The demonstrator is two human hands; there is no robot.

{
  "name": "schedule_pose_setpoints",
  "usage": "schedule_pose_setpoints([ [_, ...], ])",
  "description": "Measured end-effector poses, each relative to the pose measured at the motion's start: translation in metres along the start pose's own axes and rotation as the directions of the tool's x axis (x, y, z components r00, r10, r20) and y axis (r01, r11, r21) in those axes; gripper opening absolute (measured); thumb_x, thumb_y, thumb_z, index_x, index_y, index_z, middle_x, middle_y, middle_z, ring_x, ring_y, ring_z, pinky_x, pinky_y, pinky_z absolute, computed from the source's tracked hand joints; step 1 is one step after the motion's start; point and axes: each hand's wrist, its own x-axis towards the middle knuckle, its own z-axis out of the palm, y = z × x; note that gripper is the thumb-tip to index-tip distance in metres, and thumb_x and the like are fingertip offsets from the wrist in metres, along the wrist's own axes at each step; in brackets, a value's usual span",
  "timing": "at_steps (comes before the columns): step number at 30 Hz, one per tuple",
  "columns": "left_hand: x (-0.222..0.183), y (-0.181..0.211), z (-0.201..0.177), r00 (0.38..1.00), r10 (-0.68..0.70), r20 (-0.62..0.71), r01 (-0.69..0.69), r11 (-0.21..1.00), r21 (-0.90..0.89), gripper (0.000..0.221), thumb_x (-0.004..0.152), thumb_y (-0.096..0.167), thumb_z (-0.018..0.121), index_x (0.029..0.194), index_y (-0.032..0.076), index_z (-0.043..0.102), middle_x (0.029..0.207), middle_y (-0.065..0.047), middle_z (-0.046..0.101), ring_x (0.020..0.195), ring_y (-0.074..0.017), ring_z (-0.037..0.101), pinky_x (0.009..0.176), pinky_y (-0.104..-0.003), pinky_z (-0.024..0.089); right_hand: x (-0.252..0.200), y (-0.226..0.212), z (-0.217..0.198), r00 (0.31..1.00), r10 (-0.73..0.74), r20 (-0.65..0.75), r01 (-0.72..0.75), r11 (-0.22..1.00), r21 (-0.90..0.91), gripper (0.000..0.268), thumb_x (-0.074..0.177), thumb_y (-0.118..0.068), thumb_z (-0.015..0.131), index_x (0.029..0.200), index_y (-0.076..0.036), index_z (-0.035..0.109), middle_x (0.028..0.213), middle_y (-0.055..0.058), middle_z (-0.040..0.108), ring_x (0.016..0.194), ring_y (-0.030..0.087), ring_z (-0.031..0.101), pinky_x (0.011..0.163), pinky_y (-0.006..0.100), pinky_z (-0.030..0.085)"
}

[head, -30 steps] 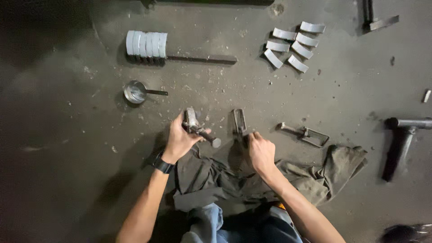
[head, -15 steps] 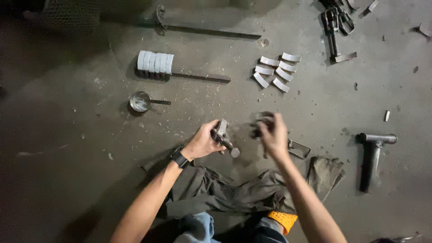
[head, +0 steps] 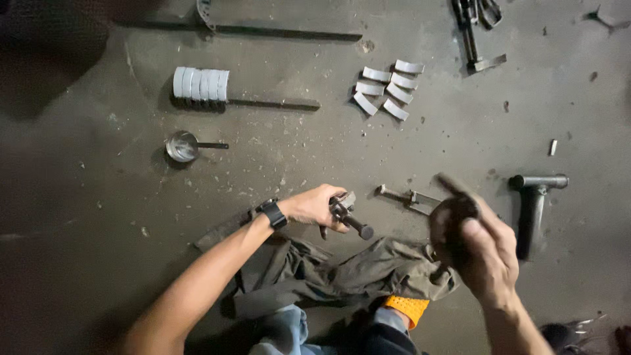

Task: The person fits curved metal inserts into a clamp fixture, tightens the clamp, and assembles metal components by hand.

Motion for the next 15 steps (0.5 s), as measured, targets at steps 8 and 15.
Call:
schedule_pose_setpoints([
  [8, 0.002, 0.036, -0.013, 0.974, -0.042, 0.221, 0.022, 0.996, 0.091, 0.048, 0.065, 0.028, 0.089, 0.097, 0.003, 0.065, 0.081, -0.004, 0.072, 0.073, -0.013, 0.065, 0.066, -0.032, 0.056, 0.046, -0.057, 0.039, 0.615, 0.7, 0.362, -0.328, 0.646, -0.689, 0.076, 0.09, -0.005, 0.067, 0.16, -0.025, 0.044, 0.074, 0.016, 0.073, 0.055, 0.015, 0.062, 0.046, 0.033, 0.054],
  [15, 0.023, 0.034, -0.016, 0.862, -0.07, 0.502, -0.035, 0.98, 0.197, 0.051, 0.065, 0.028, 0.085, 0.106, 0.001, 0.072, 0.089, -0.007, 0.077, 0.079, -0.0167, 0.069, 0.072, -0.035, 0.058, 0.061, -0.047, 0.074, 0.108, 0.655, 0.748, 0.017, 0.751, -0.66, 0.058, 0.091, -0.015, 0.066, 0.147, -0.014, 0.055, 0.109, 0.005, 0.077, 0.082, 0.014, 0.076, 0.068, 0.029, 0.064],
])
